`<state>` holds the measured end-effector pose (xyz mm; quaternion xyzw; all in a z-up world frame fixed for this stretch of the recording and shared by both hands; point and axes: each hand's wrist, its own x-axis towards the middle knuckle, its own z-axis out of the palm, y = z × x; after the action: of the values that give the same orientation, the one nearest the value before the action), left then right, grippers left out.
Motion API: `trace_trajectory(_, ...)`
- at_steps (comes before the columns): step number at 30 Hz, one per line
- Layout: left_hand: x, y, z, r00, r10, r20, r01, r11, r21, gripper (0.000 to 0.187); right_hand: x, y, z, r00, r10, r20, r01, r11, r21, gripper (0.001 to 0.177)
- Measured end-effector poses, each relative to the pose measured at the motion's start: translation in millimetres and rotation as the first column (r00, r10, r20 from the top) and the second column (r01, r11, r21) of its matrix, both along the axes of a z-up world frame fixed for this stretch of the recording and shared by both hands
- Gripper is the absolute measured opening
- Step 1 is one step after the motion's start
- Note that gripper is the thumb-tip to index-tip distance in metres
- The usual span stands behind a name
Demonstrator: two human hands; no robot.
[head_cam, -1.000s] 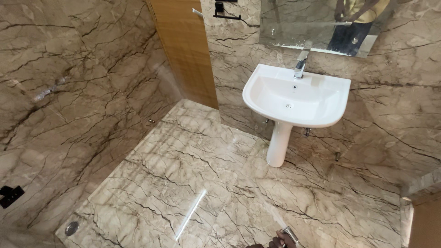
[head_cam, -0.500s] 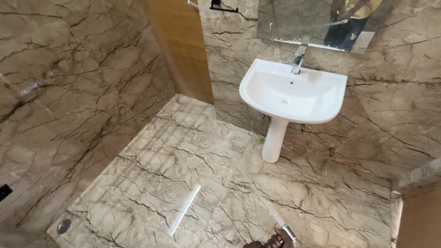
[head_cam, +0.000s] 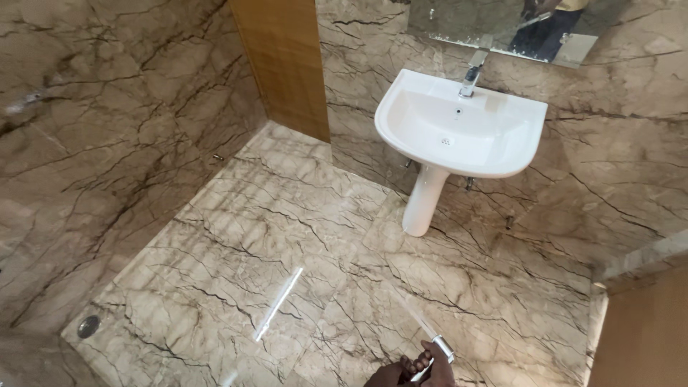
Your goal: The person uses a handheld sprayer to spray water over a tiled floor, moving across the room to cover different sections.
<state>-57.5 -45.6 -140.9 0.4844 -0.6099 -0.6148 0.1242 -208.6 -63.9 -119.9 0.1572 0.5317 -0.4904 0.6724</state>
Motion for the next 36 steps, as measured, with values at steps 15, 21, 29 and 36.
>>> trace_trajectory(15,-59.3,22.5,-1.1,0.999,-0.022,0.025,0.023,0.999,-0.027,0.025,-76.0,60.4,4.6,0.982,-0.047,-0.183,0.013,0.984,-0.179,0.030)
trace_trajectory(21,-60.0,33.8,9.6,0.999,-0.043,0.026,0.043,0.999,0.004,0.025,-78.7,80.2,-5.5,0.992,-0.065,-0.108,0.054,0.993,-0.102,0.038)
trace_trajectory(29,-50.5,28.5,0.9,0.999,-0.045,0.025,0.044,0.998,0.045,0.026,-54.0,67.7,-24.5,0.988,-0.123,-0.089,0.128,0.991,0.048,0.046)
trace_trajectory(36,-33.2,7.5,-8.8,0.998,-0.065,0.015,0.064,0.995,0.071,0.027,-47.0,43.6,-18.0,0.980,-0.196,-0.033,0.194,0.979,-0.057,0.049)
